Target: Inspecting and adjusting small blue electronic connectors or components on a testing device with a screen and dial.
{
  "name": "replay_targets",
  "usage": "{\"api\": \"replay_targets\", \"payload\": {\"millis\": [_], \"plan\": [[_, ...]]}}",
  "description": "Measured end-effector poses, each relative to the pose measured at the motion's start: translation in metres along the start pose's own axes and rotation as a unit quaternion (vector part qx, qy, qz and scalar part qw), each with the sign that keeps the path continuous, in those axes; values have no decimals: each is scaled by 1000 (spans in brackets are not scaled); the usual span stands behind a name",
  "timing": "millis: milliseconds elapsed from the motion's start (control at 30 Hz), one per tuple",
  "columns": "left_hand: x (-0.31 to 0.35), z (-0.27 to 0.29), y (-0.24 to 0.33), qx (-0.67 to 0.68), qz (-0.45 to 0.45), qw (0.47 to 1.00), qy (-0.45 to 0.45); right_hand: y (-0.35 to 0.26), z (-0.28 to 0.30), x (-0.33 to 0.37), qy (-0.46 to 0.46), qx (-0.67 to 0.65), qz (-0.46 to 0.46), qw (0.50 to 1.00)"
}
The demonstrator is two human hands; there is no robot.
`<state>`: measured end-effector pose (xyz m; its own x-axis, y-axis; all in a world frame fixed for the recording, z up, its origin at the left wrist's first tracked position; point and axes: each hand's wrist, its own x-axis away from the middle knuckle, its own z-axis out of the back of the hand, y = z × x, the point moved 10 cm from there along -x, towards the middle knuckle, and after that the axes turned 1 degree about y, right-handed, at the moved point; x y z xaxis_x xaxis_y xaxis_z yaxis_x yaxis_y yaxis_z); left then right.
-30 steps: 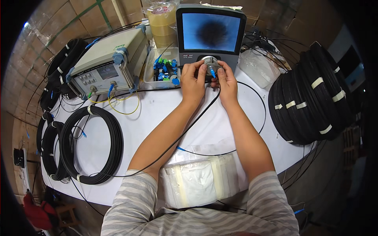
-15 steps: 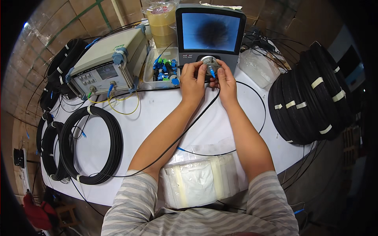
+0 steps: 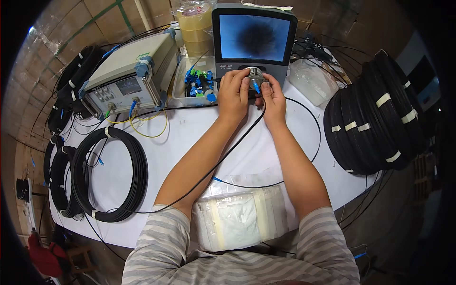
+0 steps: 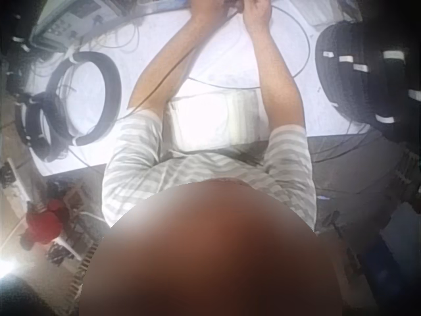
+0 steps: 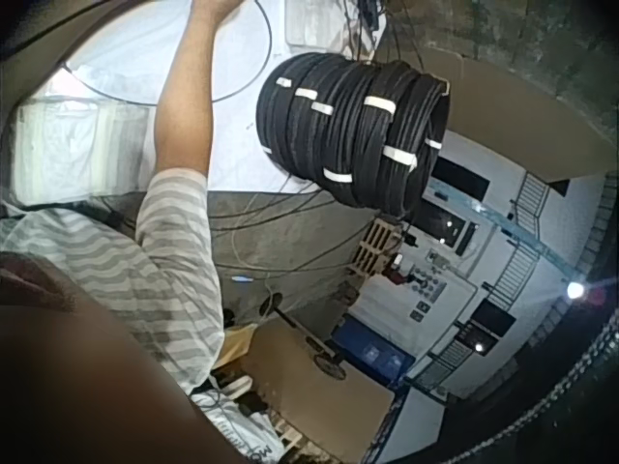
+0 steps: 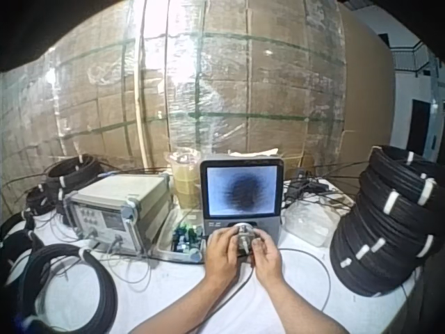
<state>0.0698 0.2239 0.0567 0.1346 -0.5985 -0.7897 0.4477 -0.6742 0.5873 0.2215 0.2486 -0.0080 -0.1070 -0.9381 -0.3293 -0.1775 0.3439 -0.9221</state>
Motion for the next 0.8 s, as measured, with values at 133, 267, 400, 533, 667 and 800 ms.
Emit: {"api": "replay_targets", "payload": {"millis": [133, 267, 400, 533, 667, 800], "plan": [[0, 1, -2, -1, 11, 1000, 1, 1, 0, -1, -6, 14, -9, 1000], [1, 1, -5, 1, 20, 1000, 6, -1, 0, -2, -6, 17, 2, 1000], [2, 1, -6, 11, 34, 999, 8, 4, 0, -4, -24, 15, -14, 1000], [3, 3, -7, 14, 46, 999, 12, 9, -2, -5, -44, -8, -35, 998], [3, 3, -6, 12, 39, 999, 15, 5, -4, -4, -53, -18, -30, 998], [3, 3, -10, 11, 51, 999, 11, 4, -7, -3, -52, -23, -30, 998]]}}
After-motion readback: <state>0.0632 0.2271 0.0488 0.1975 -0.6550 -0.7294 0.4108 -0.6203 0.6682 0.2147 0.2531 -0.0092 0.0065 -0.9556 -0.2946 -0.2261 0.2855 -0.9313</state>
